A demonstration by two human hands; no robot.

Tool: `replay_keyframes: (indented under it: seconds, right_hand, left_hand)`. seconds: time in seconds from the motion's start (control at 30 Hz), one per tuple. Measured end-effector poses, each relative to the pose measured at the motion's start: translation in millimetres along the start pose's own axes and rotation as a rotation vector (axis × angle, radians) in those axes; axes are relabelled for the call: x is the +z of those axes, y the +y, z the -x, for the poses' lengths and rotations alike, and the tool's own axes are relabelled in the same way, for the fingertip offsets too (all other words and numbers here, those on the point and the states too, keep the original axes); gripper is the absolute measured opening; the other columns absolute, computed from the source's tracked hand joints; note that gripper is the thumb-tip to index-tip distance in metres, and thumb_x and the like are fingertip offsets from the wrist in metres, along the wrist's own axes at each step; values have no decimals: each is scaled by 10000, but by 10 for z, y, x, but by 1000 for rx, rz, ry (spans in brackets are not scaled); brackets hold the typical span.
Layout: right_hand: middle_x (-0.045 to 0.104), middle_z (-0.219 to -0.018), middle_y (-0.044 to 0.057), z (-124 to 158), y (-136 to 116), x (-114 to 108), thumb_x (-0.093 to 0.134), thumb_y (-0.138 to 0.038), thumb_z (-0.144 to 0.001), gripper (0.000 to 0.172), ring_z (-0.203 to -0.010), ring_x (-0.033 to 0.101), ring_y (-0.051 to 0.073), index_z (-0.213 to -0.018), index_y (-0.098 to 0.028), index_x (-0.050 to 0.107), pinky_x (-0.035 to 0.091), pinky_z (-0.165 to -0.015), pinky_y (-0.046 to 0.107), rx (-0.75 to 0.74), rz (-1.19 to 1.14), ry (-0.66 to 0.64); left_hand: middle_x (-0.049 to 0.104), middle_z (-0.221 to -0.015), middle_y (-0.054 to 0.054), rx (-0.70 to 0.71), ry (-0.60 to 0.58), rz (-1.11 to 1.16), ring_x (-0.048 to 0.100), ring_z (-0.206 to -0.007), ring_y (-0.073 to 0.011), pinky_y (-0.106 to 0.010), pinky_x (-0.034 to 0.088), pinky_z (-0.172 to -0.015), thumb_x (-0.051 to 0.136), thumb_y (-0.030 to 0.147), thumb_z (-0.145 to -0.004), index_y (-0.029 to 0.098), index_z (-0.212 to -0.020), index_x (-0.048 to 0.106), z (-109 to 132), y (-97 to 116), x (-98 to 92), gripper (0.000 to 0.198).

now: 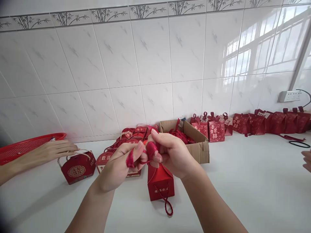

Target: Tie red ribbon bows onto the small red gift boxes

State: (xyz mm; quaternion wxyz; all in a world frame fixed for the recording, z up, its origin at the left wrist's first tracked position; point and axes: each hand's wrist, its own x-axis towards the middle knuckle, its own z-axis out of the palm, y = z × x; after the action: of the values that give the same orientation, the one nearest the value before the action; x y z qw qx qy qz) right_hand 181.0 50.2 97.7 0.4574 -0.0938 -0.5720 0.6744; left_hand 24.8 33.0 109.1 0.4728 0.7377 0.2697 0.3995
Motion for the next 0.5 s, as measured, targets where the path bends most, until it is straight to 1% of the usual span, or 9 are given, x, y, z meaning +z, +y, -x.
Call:
replay_keyframes:
  seconds: [0.17,0.27,0.33,0.4,0.5]
  right_hand:
    - [364,-436,-37,-2,-8,-13,503,-420,-875,438,-436,347,88,-517,-170,472,305,-467,227,39,-48,13]
    - [347,-431,-43,-10,-12,-31,494,-427,-874,443,-409,267,75,-512,-173,467,272,-442,226,80,-87,6]
    - [347,-430,-50,-12,-16,-41,468,-433,-886,446,-390,204,67,-522,-175,478,277,-433,231,91,-94,-11]
    - [398,-446,-45,-3,-28,-44,436,-427,-904,440,-377,180,60,-560,-170,528,314,-445,241,28,-56,-1]
    - [551,-556,-4,39,-65,-39,423,-406,-919,405,-385,208,60,-677,-158,631,355,-488,263,-166,84,112]
  left_hand:
    - [303,-519,47,-22,-53,118,198,-453,-57,-246,136,-438,477,505,-879,167,-572,399,-21,-8,-9,463]
    - [308,-486,55,-35,-80,171,175,-423,-46,-243,124,-427,490,490,-877,168,-564,399,-31,0,-6,458]
    - [329,-487,51,-35,-82,183,182,-414,-46,-241,127,-422,478,500,-879,168,-572,413,-29,6,-1,457]
    - [370,-517,39,-13,-54,177,193,-414,-47,-244,136,-420,456,515,-885,166,-584,429,-22,10,6,462]
    - [452,-598,7,69,74,94,227,-447,-54,-251,166,-431,439,515,-896,158,-576,444,5,8,15,480]
